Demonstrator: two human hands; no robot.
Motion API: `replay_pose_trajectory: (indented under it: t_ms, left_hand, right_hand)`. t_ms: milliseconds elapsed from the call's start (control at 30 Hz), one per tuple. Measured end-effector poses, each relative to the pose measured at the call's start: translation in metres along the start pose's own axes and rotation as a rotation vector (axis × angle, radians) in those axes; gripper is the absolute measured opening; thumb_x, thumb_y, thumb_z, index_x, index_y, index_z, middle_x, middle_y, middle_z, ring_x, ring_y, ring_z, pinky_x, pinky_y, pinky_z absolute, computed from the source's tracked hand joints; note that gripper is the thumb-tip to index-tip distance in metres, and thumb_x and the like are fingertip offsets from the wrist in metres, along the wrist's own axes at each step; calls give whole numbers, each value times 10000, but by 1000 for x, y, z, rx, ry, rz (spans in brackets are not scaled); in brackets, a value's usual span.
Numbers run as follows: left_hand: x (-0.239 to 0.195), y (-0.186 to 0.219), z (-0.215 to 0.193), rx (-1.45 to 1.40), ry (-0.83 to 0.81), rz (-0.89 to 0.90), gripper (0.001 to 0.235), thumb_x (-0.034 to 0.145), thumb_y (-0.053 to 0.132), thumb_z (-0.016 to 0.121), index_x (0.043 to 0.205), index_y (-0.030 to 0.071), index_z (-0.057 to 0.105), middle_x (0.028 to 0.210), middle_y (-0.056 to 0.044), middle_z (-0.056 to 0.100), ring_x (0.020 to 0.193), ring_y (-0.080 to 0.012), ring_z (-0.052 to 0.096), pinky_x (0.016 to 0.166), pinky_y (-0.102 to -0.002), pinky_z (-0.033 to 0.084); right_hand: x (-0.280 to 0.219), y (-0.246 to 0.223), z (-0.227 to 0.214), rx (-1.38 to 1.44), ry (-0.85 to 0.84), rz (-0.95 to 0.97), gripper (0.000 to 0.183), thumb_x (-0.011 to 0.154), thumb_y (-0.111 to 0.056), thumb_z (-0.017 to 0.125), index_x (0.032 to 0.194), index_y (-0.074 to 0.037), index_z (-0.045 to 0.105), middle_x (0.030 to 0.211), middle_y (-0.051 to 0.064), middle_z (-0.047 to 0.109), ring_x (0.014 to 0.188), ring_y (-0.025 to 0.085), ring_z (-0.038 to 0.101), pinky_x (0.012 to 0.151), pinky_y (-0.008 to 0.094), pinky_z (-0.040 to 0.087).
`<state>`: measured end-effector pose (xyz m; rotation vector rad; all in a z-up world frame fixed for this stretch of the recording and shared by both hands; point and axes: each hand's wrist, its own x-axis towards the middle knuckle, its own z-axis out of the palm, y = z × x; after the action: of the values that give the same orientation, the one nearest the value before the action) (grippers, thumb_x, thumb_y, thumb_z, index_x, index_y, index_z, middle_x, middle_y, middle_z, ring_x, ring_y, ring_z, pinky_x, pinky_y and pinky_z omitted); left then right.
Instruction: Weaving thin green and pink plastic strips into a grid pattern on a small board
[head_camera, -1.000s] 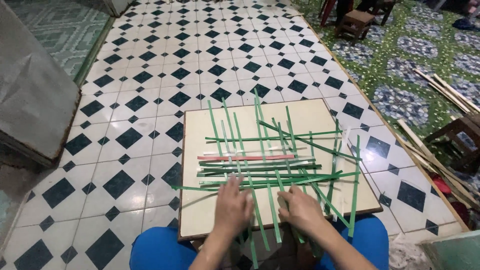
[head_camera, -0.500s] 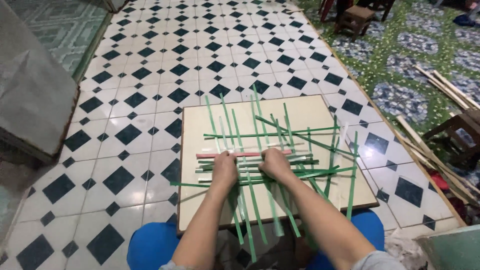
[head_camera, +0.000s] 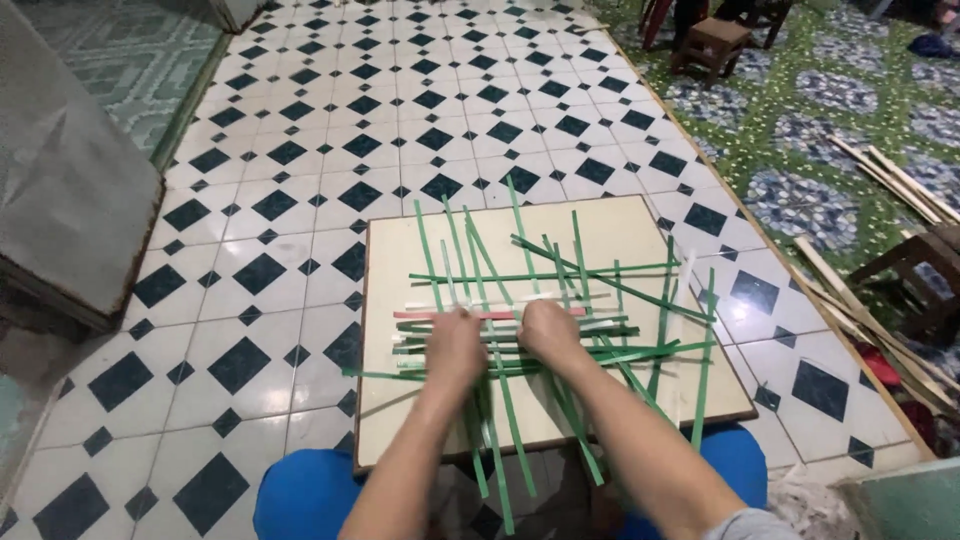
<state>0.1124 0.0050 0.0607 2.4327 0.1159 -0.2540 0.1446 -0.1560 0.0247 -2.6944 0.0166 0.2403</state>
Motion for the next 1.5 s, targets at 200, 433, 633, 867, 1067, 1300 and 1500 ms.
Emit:
replay_pose_trajectory:
  t_ms: [200,433,633,867,1067,1300,1500]
  left_hand:
    - [-28,-9,4,291,-150,251,526,862,280,655,1352,111,568,1521,-187,342,1416,-519,220,1141,-551,309]
    - [-34,-10,-1,316,-192,256,559,878,342,615,1384,119,529,1535,-184,324,1434,-495,192,1139,-555,309]
    - [-45,-3,-4,430,-220,256,584,918,363,458,1481,225,384,1586,-132,230,1488,-404,67,1177,-554,72]
    - [-44,-9,5,504,-294,314,641,904,308,246,1535,202,218,1640,-72,81,1500,-359,-9,1190,-545,25]
    - [-44,-8,4,507,-307,303,681,892,332,238,1554,183,181,1649,-44,39,1501,-345,-34,1191,-542,6]
    - [-37,-13,6,507,-293,301,703,900,388,266,1564,180,165,1654,-29,26,1506,-341,-48,1191,-538,-6]
    - [-37,-12,6,541,-357,299,798,890,544,324,1572,177,130,1654,-25,-36,1503,-351,-90,1193,-564,-31]
  right_hand:
    - [6,-1,2,32,-91,114,196,783,-192,719,742,-2,739,734,205,685,889,426,701,750,477,553]
    - [-21,-28,-18,107,-19,147,296,809,-240,627,809,33,742,848,275,703,1000,465,666,834,529,546]
    - [12,-17,-18,-32,-79,194,276,794,-265,721,872,-1,745,816,185,689,967,416,683,777,559,537]
    - [64,28,9,52,-164,197,179,828,-193,660,796,-48,759,720,132,676,772,335,685,651,451,529]
    - [20,-1,-7,465,-227,343,182,820,-60,566,772,-19,736,582,96,665,496,198,655,457,298,492]
    - [-20,20,13,92,-105,32,280,833,-213,553,692,-23,702,657,183,655,713,354,688,551,417,454]
    - [-84,1,2,-229,-240,127,260,749,-326,616,738,-106,753,918,162,725,1001,401,686,747,494,550]
